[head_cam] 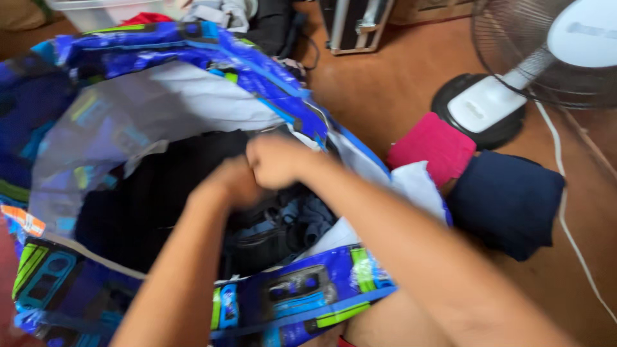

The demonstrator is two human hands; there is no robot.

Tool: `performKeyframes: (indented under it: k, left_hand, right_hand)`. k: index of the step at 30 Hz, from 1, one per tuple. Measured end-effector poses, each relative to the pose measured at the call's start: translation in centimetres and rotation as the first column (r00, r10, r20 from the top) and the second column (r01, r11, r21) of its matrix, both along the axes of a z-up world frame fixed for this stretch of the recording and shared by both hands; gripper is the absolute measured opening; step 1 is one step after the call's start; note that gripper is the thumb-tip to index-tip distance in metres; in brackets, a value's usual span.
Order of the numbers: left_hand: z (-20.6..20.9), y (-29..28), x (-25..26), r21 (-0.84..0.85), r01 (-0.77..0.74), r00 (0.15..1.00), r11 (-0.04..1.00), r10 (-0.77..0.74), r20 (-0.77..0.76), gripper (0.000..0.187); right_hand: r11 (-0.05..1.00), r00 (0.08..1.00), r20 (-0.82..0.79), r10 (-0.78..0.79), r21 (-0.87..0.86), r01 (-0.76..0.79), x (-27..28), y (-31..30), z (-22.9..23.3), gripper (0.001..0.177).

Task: The person folds various items of clothing by hand and places them inside a large blue patterned bag on the floor.

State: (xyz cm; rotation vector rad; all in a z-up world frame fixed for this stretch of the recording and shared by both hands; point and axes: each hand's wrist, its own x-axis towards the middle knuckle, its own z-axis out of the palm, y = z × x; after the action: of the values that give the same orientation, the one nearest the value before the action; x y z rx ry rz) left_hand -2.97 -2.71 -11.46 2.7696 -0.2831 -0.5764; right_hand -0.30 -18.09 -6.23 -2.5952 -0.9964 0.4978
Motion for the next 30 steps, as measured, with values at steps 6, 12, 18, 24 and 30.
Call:
performKeyframes:
  k: [6, 12, 18, 24, 30]
  left_hand:
    - [16.9, -4.9, 5.2, -0.562, 0.296, 0.821, 0.772, 0.095, 0.563, 0.035]
    - [24.6, -14.4, 3.7, -0.424, 0.356, 0.835, 0.833, -0.079, 0.545, 0.035]
    - [25.7, -18.0, 1.7, -0.283, 0.483, 0.801, 0.828, -0.288, 0.525, 0.033]
    - [26.6, -18.5, 1.7, -0.261, 0.469, 0.818, 0.844, -0.303, 0.489, 0.038]
    - [25.1, -17.2, 3.0, -0.281, 0.533, 0.771, 0.798, -0.321, 0.550, 0.039]
  right_hand:
    - [0.406, 0.971, -0.239, -0.012, 0.886, 0.223, 6.6, -19.0, 12.9, 0.039]
    - [-0.342, 0.177, -0.698, -0.693, 0.536, 0.772, 11.3, -36.9, -1.6, 0.054]
    - [-0.497, -0.196, -0.838, -0.510, 0.101, 0.862, 4.5, -42.0, -22.3, 0.084]
    - [-0.378, -0.409, -0.297, -0.863, -0.159, 0.912, 4.0, -37.6, -21.1, 0.111]
    - [-0.637, -0.457, -0.666, -0.590, 0.036, 0.770, 5.8, -39.8, -24.2, 0.109]
